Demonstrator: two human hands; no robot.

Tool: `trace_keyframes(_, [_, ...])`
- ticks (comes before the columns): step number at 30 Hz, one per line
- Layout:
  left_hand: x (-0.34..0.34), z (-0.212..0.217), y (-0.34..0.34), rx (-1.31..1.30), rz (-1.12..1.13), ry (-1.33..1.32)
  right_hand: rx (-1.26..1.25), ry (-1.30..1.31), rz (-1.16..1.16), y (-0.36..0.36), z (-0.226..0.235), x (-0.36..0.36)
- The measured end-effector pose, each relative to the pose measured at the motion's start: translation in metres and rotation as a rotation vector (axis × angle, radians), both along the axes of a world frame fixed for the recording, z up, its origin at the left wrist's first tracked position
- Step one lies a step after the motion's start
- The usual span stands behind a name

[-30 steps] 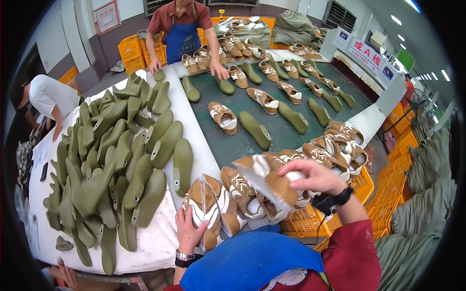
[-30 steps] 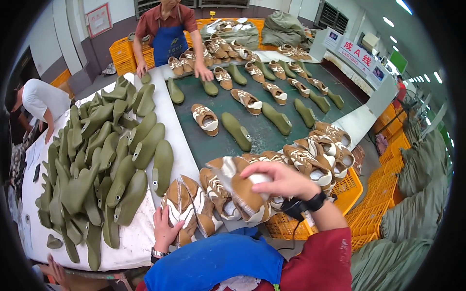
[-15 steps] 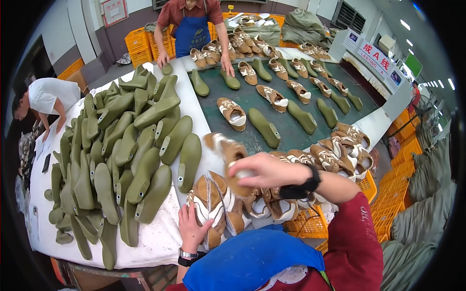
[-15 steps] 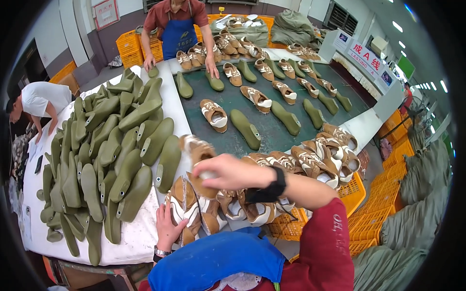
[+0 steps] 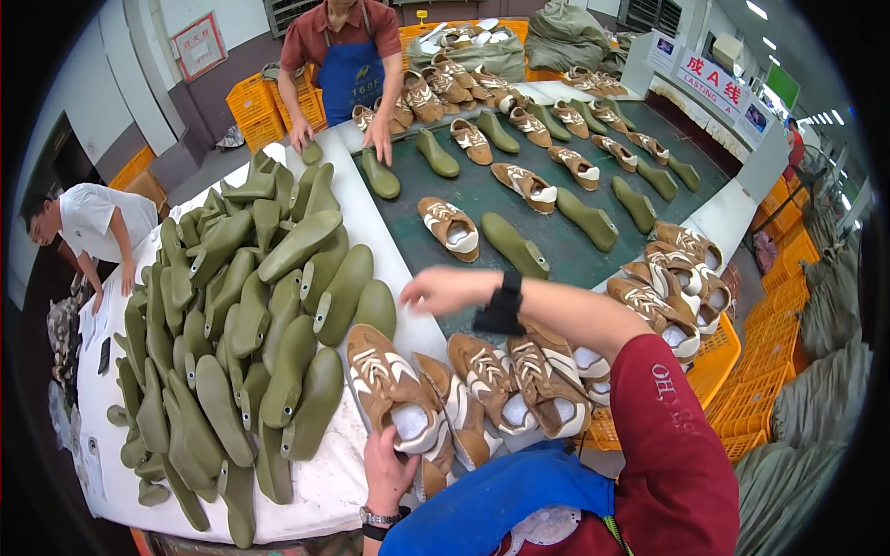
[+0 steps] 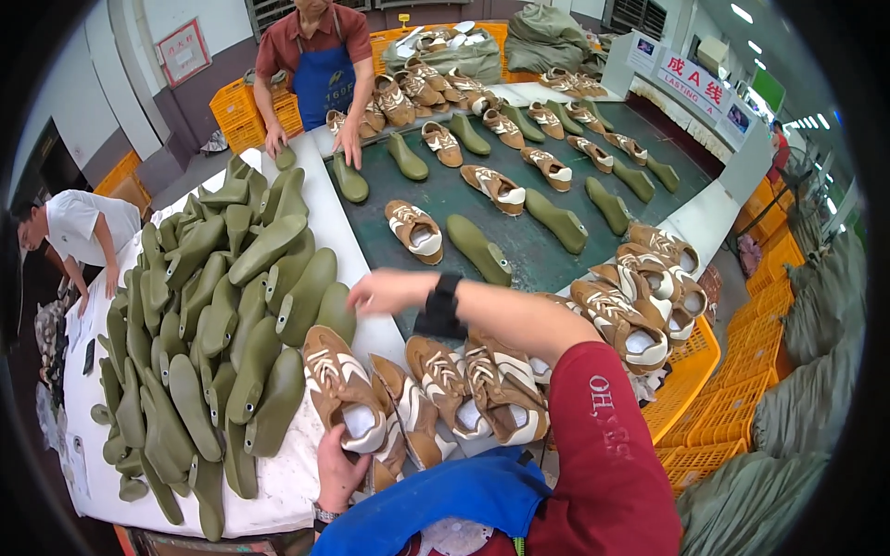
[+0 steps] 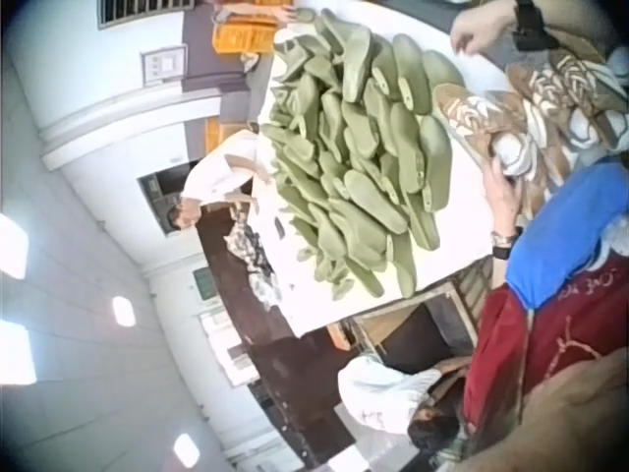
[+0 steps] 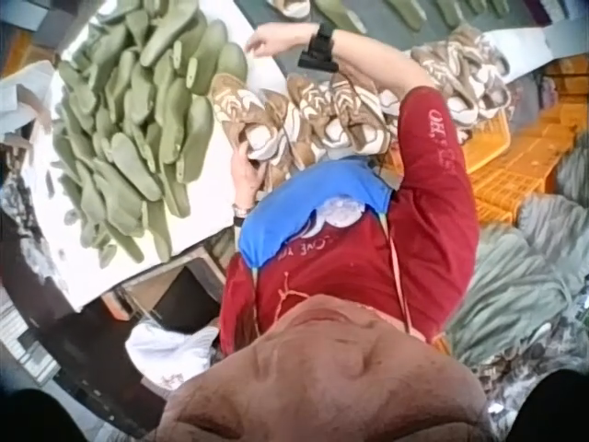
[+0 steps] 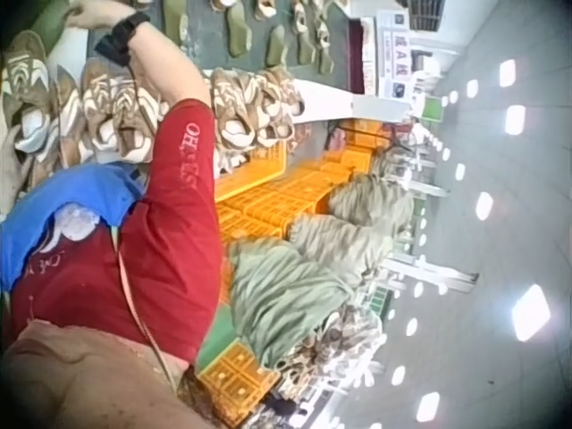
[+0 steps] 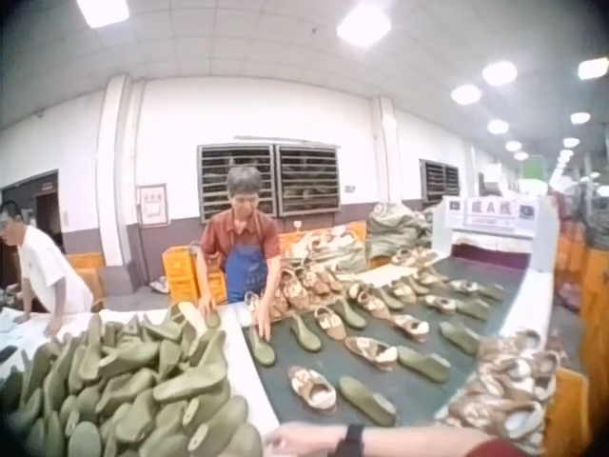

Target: Inserting green plastic shoe lasts into brown sneakers and placing them onto a conveyor belt for processing.

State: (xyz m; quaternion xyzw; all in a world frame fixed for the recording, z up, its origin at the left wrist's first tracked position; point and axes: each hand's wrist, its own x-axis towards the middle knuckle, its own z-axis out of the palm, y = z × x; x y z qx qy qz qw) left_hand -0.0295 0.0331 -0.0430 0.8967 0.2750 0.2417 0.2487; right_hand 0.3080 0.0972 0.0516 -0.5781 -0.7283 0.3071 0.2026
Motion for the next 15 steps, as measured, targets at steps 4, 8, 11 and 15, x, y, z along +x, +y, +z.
trace_keyframes(4, [-0.005,-0.014,-0.007,-0.05,0.077,-0.06,-0.283,-0.608,-0.334,0.043,-0.06,0.101])
trace_keyframes(8, [-0.003,-0.027,-0.004,-0.089,0.096,-0.062,-0.285,-0.582,-0.623,0.046,-0.101,0.126])
trace_keyframes(11, [-0.006,-0.024,-0.006,-0.098,0.101,-0.022,-0.282,-0.618,-0.651,0.055,-0.14,0.132])
trace_keyframes(15, [-0.015,-0.05,-0.019,-0.396,0.25,-0.066,-0.146,-0.594,-0.733,0.069,-0.154,0.123])
